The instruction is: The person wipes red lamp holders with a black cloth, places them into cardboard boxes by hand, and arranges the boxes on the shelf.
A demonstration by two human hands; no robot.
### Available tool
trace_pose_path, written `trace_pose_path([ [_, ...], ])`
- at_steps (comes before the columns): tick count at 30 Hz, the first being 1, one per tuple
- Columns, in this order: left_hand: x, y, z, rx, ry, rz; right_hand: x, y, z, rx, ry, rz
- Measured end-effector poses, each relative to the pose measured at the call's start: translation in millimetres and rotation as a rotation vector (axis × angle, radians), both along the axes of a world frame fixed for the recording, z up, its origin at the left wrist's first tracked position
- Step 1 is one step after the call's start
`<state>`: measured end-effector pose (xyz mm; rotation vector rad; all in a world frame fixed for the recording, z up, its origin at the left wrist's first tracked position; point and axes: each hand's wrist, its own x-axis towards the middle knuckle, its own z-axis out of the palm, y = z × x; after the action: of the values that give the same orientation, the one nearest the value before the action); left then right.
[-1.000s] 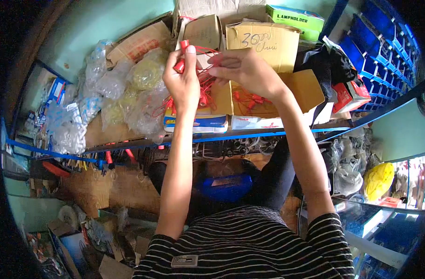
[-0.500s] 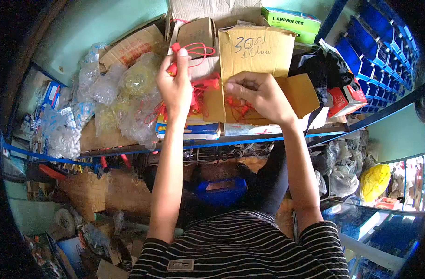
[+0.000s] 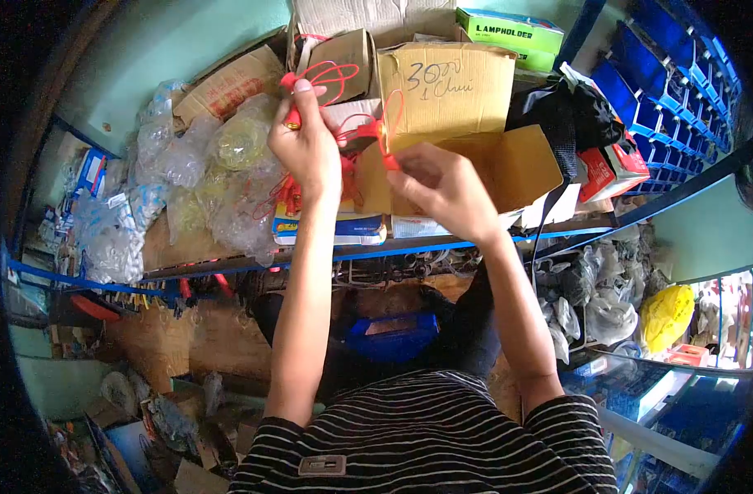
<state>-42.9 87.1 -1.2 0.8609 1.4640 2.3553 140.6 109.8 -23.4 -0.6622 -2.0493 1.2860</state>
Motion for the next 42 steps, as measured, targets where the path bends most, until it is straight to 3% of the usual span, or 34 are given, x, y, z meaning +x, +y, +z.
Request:
trace_pose_path([
  [4,-11.9,-6.7,2.3,-0.053,-0.002,0.027,33.2,20.7,0.9,0.175,-0.142,-0.196],
  [7,-5.9,-10.3,3.4,-0.083,0.039,0.005,45.4,32.8,3.7,0.210,-0.481,-0.085],
  [10,14.5,-5.3,-4.2,-0.088,0.140,-0.098,33.4,22.4,1.0,0.299,-0.090,-0.147],
  [12,27.5,4.8,-13.9,-0.008,0.187,-0.136,21.6,6.9,18.5,0.007,0.139,0.031],
  [17,29.9,10.2,-19.5,-0.039,0.272,-0.106,16.1,11.9,9.5,0.028,0.141,-0.056],
  [20,20.0,9.3,-15.3,-0.002,0.254,-0.102,33.8,9.1,17.1,-0.158,0.201,-0.092],
  [22,-2.8,11.3,-22.9,-0.091,0.382,0.034,46.5,14.1,16.9,-0.117,0.210,-0.191],
  [24,-4.9,7.9,-20.1,-0.075,0.151,-0.044,60.7,26.4,12.2,-0.168,0.102,-0.166],
  [27,10.0,2.1,-8.9,-0.066,0.112,-0.148,55.0,30.6,0.0,0.311,-0.057,-0.181],
  [30,27.6,6.4,-10.4,-0.119,0.187,-0.232,38.0,18.0,3.1,0.177,0.165,-0.112],
  [31,33.7,8.9,-12.1,-0.106,0.217,-0.236,30.9,10.4,4.3,0.002,0.215,-0.052],
  [34,44.3,10.5,-13.4,-0.130,0.219,-0.243,28.5,5.4,15.7,0.051,0.095,-0.110],
  [37,36.0,13.2,-15.1,-0.129,0.226,-0.213,35.6,8.9,14.0,0.063,0.161,-0.158],
  [42,42.6,11.5,-5.5,-0.110,0.017,-0.327,39.7,7.6,5.1,0.036,0.209,-0.140],
])
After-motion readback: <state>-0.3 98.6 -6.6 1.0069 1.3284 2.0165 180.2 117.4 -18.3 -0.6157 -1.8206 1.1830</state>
